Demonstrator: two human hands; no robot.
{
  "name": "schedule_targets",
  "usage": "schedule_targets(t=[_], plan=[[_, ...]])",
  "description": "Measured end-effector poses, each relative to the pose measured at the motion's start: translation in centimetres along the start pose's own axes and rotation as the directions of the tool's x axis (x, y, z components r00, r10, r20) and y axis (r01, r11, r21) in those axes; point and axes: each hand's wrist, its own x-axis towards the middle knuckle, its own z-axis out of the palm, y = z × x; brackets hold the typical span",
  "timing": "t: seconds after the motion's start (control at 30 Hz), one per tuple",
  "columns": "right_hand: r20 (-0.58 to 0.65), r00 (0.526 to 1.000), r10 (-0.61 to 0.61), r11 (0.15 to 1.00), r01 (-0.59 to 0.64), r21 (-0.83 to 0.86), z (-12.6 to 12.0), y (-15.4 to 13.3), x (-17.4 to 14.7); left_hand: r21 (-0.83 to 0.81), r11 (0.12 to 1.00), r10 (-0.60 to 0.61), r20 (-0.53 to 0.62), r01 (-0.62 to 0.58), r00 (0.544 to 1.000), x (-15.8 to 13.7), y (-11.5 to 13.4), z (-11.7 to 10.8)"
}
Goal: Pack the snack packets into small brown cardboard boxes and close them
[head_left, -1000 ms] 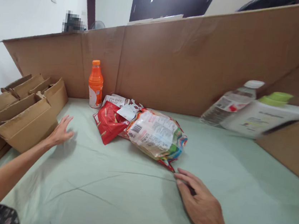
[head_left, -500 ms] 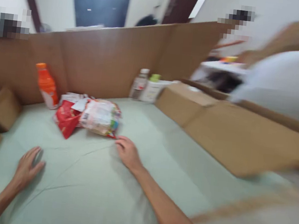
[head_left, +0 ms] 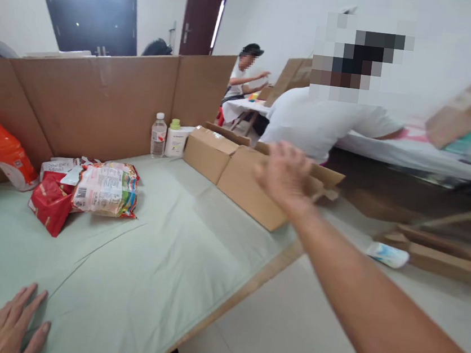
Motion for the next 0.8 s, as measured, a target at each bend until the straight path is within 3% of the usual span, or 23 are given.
schedule_targets(t=[0.1, 0.17, 0.3, 0.4, 0.47, 0.53, 0.63, 0.7, 0.8], plan=[[0.105, 0.992, -0.076, 0.997, 0.077, -0.002, -1.0, 5.7, 1.3, 0.012, 0.999, -0.045, -0.029, 0.045, 0.999, 0.4, 1.6, -0.7], [0.080, 0.962, -0.261, 0.963, 0.254, 0.086, -0.2, 7.9, 1.3, -0.003, 0.996, -0.087, -0.042, 0.087, 0.995, 0.4, 2.5, -0.9], [-0.006, 0.913, -0.408, 0.901, 0.404, 0.160, 1.3, 7.3, -1.4, -0.069, 0.989, -0.135, -0.020, 0.133, 0.991, -0.1, 4.4, -1.0], [-0.012, 0.897, -0.442, 0.871, 0.432, 0.235, -1.2, 3.4, -5.6, -0.173, 0.978, -0.113, 0.023, 0.116, 0.993, -0.3, 6.1, -1.3], [0.068, 0.872, -0.484, 0.828, 0.432, 0.357, -4.4, -0.3, -8.7, -0.270, 0.953, -0.120, 0.080, 0.137, 0.990, -0.2, 7.4, -2.1], [0.106, 0.776, -0.622, 0.707, 0.499, 0.501, -7.7, -4.6, -11.4, -0.382, 0.906, -0.130, 0.160, 0.183, 0.979, 0.1, 8.7, -3.3], [0.045, 0.591, -0.805, 0.470, 0.590, 0.657, -11.2, -11.3, -14.8, -0.559, 0.802, -0.071, 0.261, 0.211, 0.963, 0.4, 10.1, -5.6], [-0.009, 0.491, -0.871, 0.330, 0.600, 0.729, -12.4, -15.2, -16.6, -0.652, 0.726, -0.038, 0.282, 0.220, 0.959, 0.2, 10.4, -7.1], [-0.063, 0.376, -0.924, 0.168, 0.549, 0.819, -13.1, -19.2, -18.5, -0.695, 0.660, -0.110, 0.284, 0.283, 0.953, -1.1, 9.9, -9.0]])
